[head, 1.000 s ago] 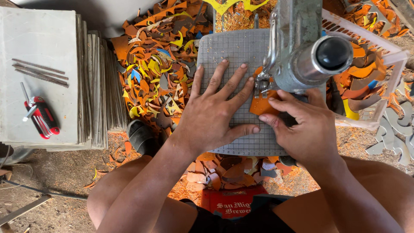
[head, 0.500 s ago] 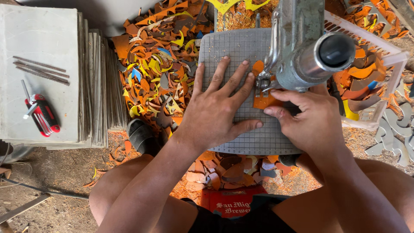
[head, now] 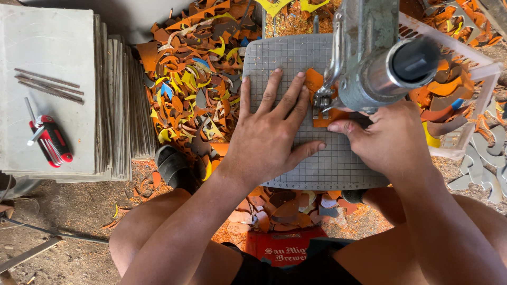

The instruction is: The person operates a vertical cutting machine to cut small pieces of brown and orange material on a gridded mat. They repeatedly place each piece under the cutter, guide it through, and remove the cut piece, accumulating offcuts on the floor.

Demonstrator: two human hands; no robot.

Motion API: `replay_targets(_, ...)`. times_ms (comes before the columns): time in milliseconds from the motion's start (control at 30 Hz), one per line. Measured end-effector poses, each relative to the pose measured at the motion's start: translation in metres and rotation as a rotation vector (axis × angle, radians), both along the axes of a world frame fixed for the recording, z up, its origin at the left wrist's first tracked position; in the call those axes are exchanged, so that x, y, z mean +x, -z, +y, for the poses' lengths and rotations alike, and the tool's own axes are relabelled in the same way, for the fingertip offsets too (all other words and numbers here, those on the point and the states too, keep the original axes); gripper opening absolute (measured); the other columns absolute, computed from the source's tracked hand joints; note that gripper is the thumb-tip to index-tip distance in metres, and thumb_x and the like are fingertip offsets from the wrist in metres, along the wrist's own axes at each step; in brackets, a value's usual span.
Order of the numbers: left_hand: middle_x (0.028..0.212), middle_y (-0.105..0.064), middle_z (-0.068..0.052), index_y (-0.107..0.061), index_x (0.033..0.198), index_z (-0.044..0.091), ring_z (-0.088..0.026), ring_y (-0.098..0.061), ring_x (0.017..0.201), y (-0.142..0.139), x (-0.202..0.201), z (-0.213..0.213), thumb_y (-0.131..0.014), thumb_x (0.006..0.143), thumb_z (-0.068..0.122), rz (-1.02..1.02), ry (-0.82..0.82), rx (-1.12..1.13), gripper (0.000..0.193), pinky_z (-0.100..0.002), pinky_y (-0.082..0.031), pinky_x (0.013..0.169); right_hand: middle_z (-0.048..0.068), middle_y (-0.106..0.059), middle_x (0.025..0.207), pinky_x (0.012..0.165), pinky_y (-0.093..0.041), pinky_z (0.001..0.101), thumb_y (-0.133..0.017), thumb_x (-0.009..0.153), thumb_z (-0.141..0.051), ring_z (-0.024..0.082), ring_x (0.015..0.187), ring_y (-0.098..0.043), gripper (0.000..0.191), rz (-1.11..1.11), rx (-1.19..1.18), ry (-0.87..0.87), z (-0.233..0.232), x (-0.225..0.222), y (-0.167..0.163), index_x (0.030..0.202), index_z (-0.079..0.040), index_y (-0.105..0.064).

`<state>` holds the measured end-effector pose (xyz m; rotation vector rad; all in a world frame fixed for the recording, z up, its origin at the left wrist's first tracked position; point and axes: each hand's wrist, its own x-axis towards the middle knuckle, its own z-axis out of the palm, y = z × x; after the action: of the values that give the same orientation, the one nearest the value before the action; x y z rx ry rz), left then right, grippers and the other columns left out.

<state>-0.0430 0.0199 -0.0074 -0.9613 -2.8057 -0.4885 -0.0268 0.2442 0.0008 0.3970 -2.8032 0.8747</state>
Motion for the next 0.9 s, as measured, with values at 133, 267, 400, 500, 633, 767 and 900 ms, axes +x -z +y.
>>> replay_targets(133, 0.158, -0.043, -0.018, -0.057, 0.142, 0.000, -0.043, -0.034, 0.149, 0.000, 0.001, 0.003, -0.063, 0.090, 0.067, 0.020, -0.022, 0.013, 0.085, -0.078, -0.019, 0.115, 0.009, -0.077, 0.095, 0.078, -0.057, 0.0385, -0.090, 0.079, -0.016, 0.027, 0.085, -0.074, 0.026, -0.059, -0.067, 0.022, 0.001, -0.004, -0.002, 0.100, -0.006, -0.077)
replay_targets(267, 0.157, -0.044, -0.020, -0.059, 0.139, -0.002, -0.043, -0.037, 0.148, 0.001, 0.001, 0.004, -0.065, 0.090, 0.065, 0.035, -0.042, 0.019, 0.083, -0.078, -0.021, 0.114, 0.012, -0.076, 0.100, 0.079, -0.056, 0.0398, -0.090, 0.079, -0.017, 0.029, 0.090, -0.072, 0.035, -0.016, -0.067, -0.003, 0.002, -0.009, -0.003, 0.107, -0.003, -0.076)
replay_targets(400, 0.155, -0.046, -0.022, -0.060, 0.138, -0.004, -0.042, -0.039, 0.147, 0.002, 0.002, 0.005, -0.067, 0.090, 0.062, 0.055, -0.056, 0.028, 0.082, -0.077, -0.022, 0.115, 0.009, -0.078, 0.101, 0.082, -0.058, 0.0376, -0.087, 0.082, -0.016, 0.025, 0.091, -0.075, 0.026, -0.100, -0.106, 0.030, 0.003, -0.013, -0.002, 0.103, -0.005, -0.076)
replay_targets(500, 0.155, -0.046, -0.024, -0.059, 0.138, -0.005, -0.040, -0.040, 0.147, 0.002, 0.002, 0.007, -0.067, 0.090, 0.061, 0.062, -0.070, 0.027, 0.082, -0.077, -0.022, 0.115, 0.011, -0.076, 0.101, 0.082, -0.055, 0.0412, -0.093, 0.078, -0.022, 0.027, 0.094, -0.072, 0.038, -0.075, -0.049, 0.060, 0.005, -0.016, -0.002, 0.104, -0.002, -0.073)
replay_targets(633, 0.155, -0.045, -0.025, -0.059, 0.138, -0.006, -0.040, -0.040, 0.147, 0.001, 0.002, 0.008, -0.068, 0.090, 0.060, 0.057, -0.084, 0.021, 0.082, -0.076, -0.022, 0.116, 0.011, -0.077, 0.100, 0.083, -0.055, 0.0419, -0.093, 0.077, -0.025, 0.027, 0.095, -0.073, 0.039, -0.122, 0.028, 0.090, 0.008, -0.020, -0.001, 0.103, -0.003, -0.075)
replay_targets(767, 0.155, -0.044, -0.026, -0.058, 0.138, -0.006, -0.039, -0.040, 0.147, 0.001, 0.000, 0.009, -0.067, 0.090, 0.060, 0.050, -0.093, 0.018, 0.082, -0.076, -0.022, 0.115, 0.011, -0.077, 0.107, 0.084, -0.055, 0.0415, -0.092, 0.077, -0.026, 0.027, 0.099, -0.073, 0.045, -0.125, 0.039, 0.096, 0.011, -0.023, 0.004, 0.112, -0.004, -0.074)
replay_targets(900, 0.155, -0.043, -0.027, -0.057, 0.138, -0.007, -0.038, -0.040, 0.147, 0.002, 0.000, 0.009, -0.067, 0.090, 0.060, 0.043, -0.103, 0.015, 0.084, -0.075, -0.023, 0.115, 0.008, -0.077, 0.111, 0.088, -0.057, 0.0387, -0.089, 0.082, -0.027, 0.024, 0.102, -0.074, 0.043, -0.115, -0.028, 0.039, 0.017, -0.025, 0.011, 0.117, -0.007, -0.073)
